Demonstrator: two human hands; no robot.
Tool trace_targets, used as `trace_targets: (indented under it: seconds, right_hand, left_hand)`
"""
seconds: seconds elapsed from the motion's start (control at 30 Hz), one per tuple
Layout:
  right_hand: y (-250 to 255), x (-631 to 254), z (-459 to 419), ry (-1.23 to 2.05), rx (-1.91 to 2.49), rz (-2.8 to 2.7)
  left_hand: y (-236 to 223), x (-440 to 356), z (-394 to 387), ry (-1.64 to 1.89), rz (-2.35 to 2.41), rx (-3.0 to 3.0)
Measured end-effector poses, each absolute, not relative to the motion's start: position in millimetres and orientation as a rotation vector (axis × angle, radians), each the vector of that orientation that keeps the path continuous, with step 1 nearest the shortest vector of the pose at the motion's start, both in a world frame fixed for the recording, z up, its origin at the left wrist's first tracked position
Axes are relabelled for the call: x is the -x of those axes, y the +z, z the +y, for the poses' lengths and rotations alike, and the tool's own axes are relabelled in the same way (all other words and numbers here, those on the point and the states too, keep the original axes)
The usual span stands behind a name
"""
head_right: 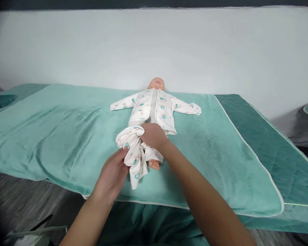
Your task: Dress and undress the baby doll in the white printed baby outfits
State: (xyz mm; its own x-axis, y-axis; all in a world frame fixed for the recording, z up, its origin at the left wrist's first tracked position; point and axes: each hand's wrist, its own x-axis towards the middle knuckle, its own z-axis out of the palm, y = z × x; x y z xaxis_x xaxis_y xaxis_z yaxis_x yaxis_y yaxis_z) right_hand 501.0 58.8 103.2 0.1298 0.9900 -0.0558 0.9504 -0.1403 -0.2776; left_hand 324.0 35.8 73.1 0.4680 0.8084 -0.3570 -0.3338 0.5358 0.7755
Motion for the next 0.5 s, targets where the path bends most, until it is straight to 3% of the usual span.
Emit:
trace_targets:
  seconds: [0.3,0.5]
  right_hand:
    - [105.4,-503.3,59.6,0.532,2.128,-1.619]
    - [108.0,-511.3,44.6,0.746,1.965,-1.651]
  left_hand:
    - [69.1,-344.7,99.3,0.974,0.799,-0.992]
    - [49.4,-311.3,71.8,0.973,1.063,-1.101]
